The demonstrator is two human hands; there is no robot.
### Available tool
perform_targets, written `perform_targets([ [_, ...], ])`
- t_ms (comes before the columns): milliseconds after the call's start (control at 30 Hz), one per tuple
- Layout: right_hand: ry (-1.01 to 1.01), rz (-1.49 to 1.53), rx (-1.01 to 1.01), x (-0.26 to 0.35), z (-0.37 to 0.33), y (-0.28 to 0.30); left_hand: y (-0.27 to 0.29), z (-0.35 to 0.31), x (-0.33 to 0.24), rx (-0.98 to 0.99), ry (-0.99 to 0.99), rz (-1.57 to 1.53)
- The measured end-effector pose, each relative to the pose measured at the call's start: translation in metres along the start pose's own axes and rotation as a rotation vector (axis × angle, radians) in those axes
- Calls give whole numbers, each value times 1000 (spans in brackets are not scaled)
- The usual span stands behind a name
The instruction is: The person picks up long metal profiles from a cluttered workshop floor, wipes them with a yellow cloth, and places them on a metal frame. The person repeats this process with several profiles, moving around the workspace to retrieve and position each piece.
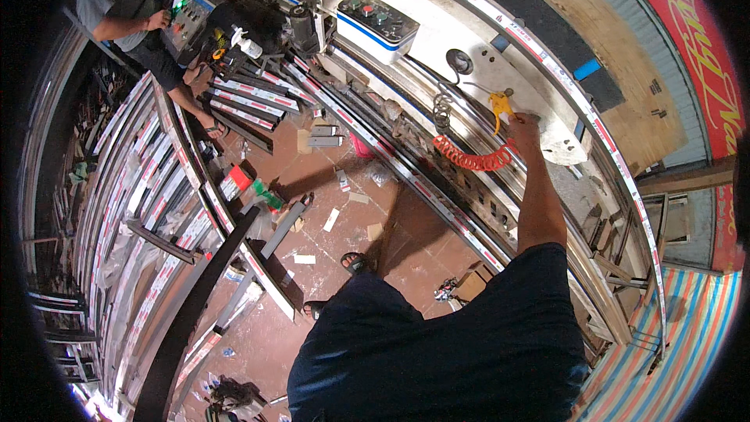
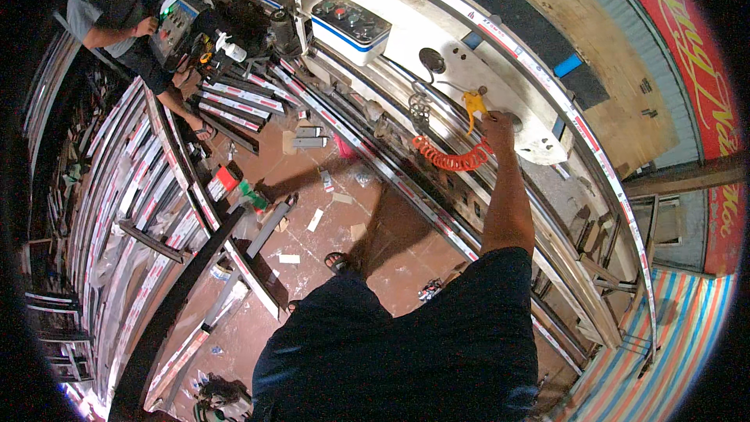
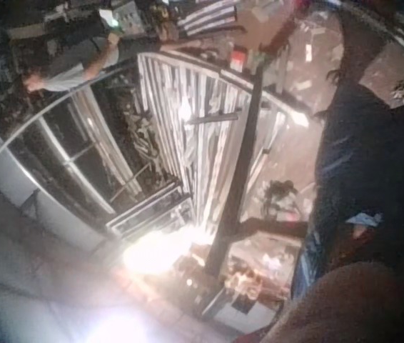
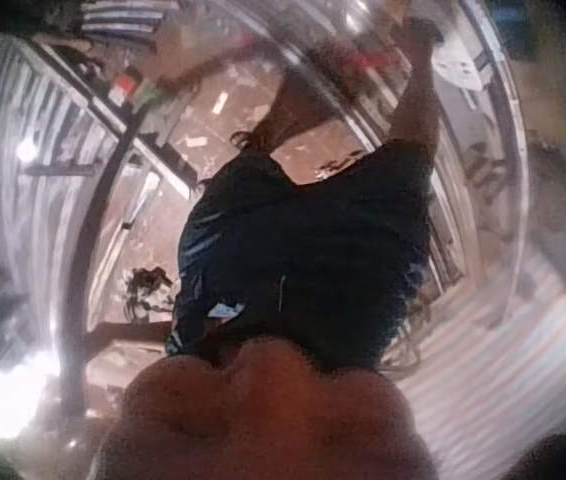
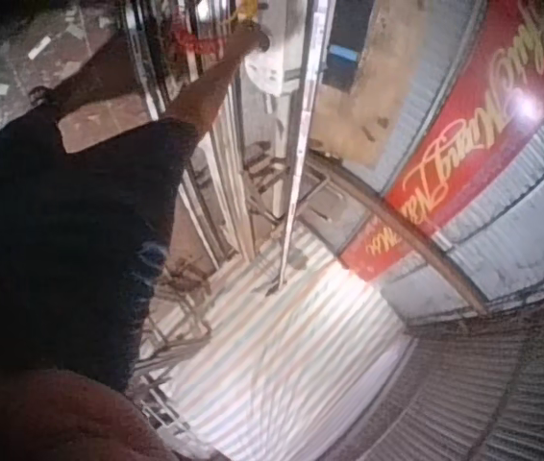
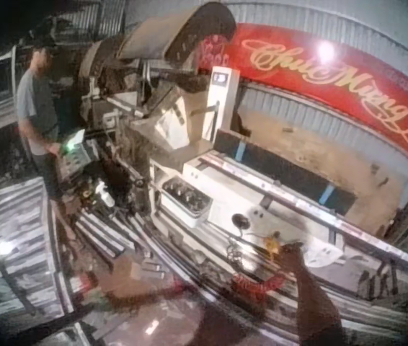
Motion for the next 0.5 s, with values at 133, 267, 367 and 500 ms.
perform_targets([
  [133, 24, 166, 59, -73, 26, 7, -3, -1, -2, -17, -3, 1],
  [267, -388, 395, 111, -55, 1, -27, 9, 7, -26, -43, -58, 7],
  [367, -34, -123, -79, -118, 41, -37, 30, 23, -40, -70, -52, -50],
  [500, 544, -33, -192, -97, -58, -151, 33, 33, -110, -79, -132, -295],
])
Point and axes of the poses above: each hand's wrist, its own z-axis towards the middle knuckle, its own y-axis out of the back of the hand, x = y × z, the point moved 4 cm from there along z, towards the middle knuckle, and after that the axes turned 12 degrees about -x, right-handed, at the moved point
